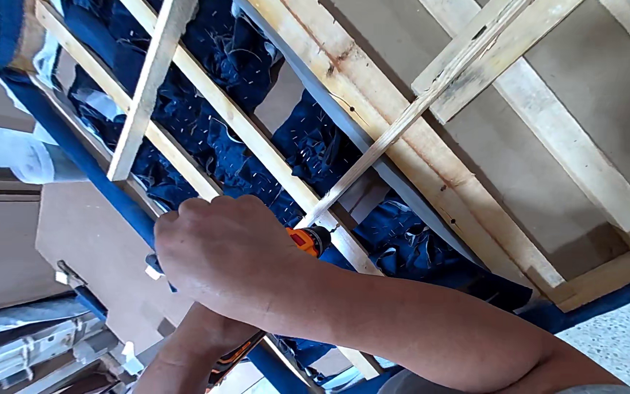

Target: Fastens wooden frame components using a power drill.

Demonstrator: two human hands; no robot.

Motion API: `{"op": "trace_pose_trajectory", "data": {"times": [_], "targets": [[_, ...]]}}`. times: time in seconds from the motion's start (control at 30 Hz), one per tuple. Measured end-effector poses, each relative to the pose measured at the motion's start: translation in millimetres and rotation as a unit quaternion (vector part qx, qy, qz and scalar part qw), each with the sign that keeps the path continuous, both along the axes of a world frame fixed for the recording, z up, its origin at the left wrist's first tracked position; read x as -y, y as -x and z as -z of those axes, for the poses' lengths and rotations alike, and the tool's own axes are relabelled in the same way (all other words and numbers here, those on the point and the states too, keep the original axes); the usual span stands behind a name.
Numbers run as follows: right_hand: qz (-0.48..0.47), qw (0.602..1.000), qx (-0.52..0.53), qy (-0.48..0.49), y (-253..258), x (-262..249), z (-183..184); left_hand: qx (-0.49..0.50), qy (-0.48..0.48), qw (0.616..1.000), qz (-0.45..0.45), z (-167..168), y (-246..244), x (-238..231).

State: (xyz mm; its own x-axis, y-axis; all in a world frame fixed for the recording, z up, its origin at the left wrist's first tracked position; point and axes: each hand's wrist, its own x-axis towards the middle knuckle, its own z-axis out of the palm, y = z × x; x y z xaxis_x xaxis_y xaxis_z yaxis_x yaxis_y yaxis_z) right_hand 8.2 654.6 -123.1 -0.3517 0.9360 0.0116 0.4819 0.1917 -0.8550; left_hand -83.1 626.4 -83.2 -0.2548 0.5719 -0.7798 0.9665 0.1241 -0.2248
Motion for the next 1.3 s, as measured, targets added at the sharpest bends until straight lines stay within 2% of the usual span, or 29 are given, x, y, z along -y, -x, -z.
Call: {"op": "trace_pose_trajectory", "data": {"times": [0.1, 0.33, 0.43, 0.57, 0.7, 0.9, 0.97, 1.0, 1.13, 1.23, 1.3], "targets": [[0.001, 1.0, 0.011, 0.002, -2, 0, 1, 0.009, -0.025, 1.0, 0.013, 3, 2, 2], [0.011, 1.0, 0.003, 0.0, -6, 1, 6, 0.003, -0.006, 0.996, 0.086, 8, 10, -1], [0.012, 1.0, 0.004, 0.004, -9, 1, 8, 0.009, -0.006, 0.997, 0.076, 12, 11, -1], [0.014, 1.0, 0.002, 0.015, -4, -4, 13, 0.066, -0.05, 0.992, 0.093, 28, 48, 2], [0.015, 1.0, -0.014, 0.02, -2, -2, 12, 0.089, -0.079, 0.992, 0.043, 26, 40, 10], [0.015, 1.0, -0.008, 0.018, -5, 4, 11, 0.026, -0.009, 0.999, 0.045, 15, 15, 2], [0.023, 0.999, -0.02, 0.027, -6, 3, 14, 0.1, -0.044, 0.989, 0.104, 18, 22, 2], [0.024, 0.999, -0.021, 0.028, -6, 1, 14, 0.142, -0.063, 0.983, 0.103, 22, 27, 2], [0.007, 1.0, -0.015, -0.009, 6, -8, 11, 0.265, -0.097, 0.959, -0.001, 36, 39, 10], [0.083, 0.991, -0.096, -0.038, -5, 13, 10, 0.192, -0.123, 0.972, -0.05, 39, 55, 42], [0.13, 0.986, -0.099, 0.038, -44, 43, 23, 0.182, -0.141, 0.968, -0.099, 32, 64, 82]]}}
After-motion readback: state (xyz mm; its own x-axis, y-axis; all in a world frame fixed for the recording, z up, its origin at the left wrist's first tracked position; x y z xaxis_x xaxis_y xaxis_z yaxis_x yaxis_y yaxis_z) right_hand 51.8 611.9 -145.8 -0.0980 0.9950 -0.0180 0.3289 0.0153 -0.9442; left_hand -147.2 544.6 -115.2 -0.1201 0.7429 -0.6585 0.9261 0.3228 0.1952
